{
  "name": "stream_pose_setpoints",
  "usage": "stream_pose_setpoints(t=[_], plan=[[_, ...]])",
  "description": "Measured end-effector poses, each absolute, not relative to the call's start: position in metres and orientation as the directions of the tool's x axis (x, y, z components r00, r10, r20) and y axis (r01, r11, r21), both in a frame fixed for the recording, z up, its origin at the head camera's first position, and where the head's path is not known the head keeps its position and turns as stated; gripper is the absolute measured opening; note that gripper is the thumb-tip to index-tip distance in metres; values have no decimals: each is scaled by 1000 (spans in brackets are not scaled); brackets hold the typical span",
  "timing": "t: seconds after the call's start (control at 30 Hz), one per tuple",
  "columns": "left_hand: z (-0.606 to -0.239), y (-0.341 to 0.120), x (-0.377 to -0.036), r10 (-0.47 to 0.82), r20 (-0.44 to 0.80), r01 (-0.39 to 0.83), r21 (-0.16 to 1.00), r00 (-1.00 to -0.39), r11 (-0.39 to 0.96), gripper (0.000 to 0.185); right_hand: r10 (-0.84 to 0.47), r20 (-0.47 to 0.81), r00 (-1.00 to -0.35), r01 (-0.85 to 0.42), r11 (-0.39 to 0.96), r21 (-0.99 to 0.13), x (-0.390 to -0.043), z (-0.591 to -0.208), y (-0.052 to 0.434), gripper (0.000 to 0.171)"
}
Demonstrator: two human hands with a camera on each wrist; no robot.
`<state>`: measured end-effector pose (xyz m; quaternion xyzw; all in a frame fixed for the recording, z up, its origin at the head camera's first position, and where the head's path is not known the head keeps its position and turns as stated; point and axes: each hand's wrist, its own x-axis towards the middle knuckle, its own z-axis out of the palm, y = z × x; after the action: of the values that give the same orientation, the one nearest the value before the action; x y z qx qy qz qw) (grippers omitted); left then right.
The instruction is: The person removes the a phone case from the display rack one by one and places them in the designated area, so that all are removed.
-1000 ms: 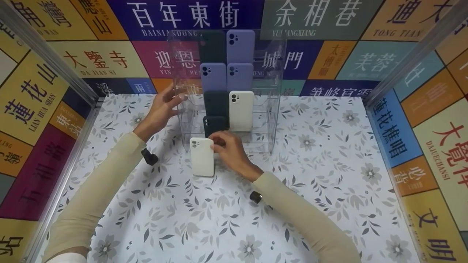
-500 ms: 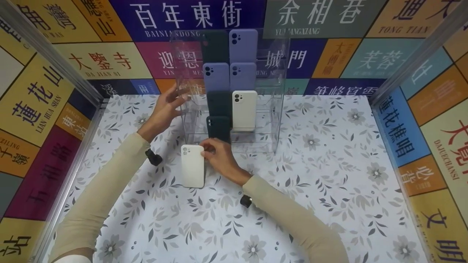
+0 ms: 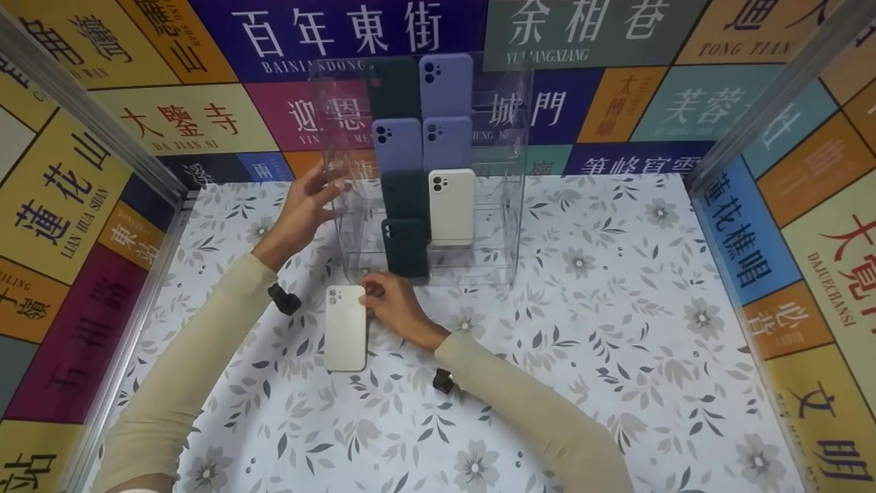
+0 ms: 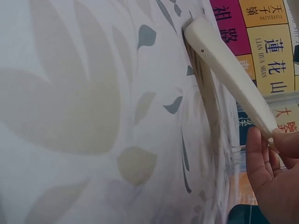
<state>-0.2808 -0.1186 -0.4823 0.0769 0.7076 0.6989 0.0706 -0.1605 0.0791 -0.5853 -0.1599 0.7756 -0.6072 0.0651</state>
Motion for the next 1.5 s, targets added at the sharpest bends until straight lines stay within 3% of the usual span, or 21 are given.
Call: stream_pose_setpoints(t=[0.17,0.53,1.1,1.5], plan=[[-482,-119,-281,207,6,9,1000,-978,15,71,-327,22,-945,-93,203,-975,-162,-588,74,22],[-483,-119,-280,215,28,29,1000,-976,3,71,-334,-22,-942,-65,248,-967,-167,-596,65,23],[-484,-120,-279,207,28,26,1000,-978,-16,70,-296,6,-955,-101,308,-946,-166,-596,57,23],[-485,-120,-280,221,57,57,998,-974,-10,71,-305,43,-951,-141,305,-942,-164,-583,83,24]])
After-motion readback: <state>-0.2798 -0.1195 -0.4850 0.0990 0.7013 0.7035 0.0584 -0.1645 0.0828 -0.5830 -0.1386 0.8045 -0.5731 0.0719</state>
